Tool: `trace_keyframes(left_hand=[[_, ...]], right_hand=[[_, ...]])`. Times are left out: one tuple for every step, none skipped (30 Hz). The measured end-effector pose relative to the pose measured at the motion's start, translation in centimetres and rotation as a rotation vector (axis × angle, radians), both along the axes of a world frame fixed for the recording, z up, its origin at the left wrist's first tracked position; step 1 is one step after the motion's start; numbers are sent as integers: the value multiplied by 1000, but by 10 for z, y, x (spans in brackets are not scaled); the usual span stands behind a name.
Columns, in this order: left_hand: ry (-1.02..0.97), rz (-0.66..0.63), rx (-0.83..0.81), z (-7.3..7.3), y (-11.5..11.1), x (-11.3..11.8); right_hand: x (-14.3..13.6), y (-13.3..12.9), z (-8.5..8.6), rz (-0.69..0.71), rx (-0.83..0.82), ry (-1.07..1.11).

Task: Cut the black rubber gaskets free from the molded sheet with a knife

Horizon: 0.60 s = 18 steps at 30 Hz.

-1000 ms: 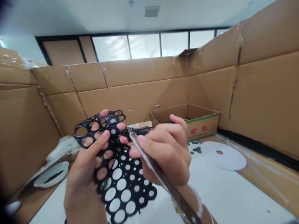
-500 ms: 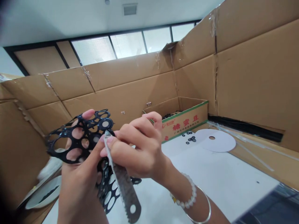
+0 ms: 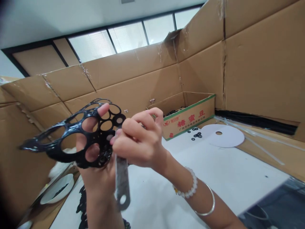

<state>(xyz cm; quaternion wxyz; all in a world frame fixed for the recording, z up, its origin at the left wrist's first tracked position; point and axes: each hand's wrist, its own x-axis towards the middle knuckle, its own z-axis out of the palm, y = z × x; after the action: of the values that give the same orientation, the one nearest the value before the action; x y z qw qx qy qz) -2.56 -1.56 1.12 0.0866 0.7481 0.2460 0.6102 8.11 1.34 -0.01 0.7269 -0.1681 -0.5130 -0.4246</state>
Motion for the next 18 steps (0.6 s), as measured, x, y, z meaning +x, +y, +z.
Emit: trace_keyframes(left_hand=[[46, 11, 72, 0, 1, 0], [73, 22, 134, -1, 3, 0], [71, 15, 152, -1, 4, 0], [49, 3, 142, -2, 6, 0], [18, -12, 111, -3, 7, 0], [-11, -32, 59, -3, 9, -1], [-35, -55, -9, -4, 10, -2], [-56, -81, -89, -4, 12, -2], [-78, -108, -169, -5, 14, -3], [-98, -140, -240, -5, 15, -4], [-117, -175, -301, -5, 16, -5], [-135, -209, -350, -4, 17, -6], [-143, -240, -384, -4, 18, -7], [-139, -262, -410, -3, 19, -8], [-127, -266, -426, -3, 19, -8], [-113, -251, -432, -2, 18, -8], [-96, -223, -433, -2, 18, -8], [-72, -198, -444, -2, 17, -8]], right_hand=[[1, 1, -1, 4, -4, 0], [1, 3, -1, 8, -8, 6], [1, 4, -2, 13, -15, 16], [1, 6, -2, 16, -26, 32], [2, 8, -3, 18, -41, 51], [3, 10, -3, 25, -67, 62], [4, 12, -4, 44, -99, 55], [6, 15, -6, 74, -132, 27], [8, 17, -7, 113, -157, -11], [11, 20, -9, 161, -173, -52], [13, 22, -10, 211, -187, -90], [15, 24, -12, 257, -199, -116], [16, 25, -13, 295, -208, -131], [16, 25, -13, 327, -214, -132], [15, 25, -13, 356, -213, -124], [15, 24, -12, 379, -212, -103], [15, 23, -10, 387, -209, -59], [16, 22, -8, 382, -208, 8]])
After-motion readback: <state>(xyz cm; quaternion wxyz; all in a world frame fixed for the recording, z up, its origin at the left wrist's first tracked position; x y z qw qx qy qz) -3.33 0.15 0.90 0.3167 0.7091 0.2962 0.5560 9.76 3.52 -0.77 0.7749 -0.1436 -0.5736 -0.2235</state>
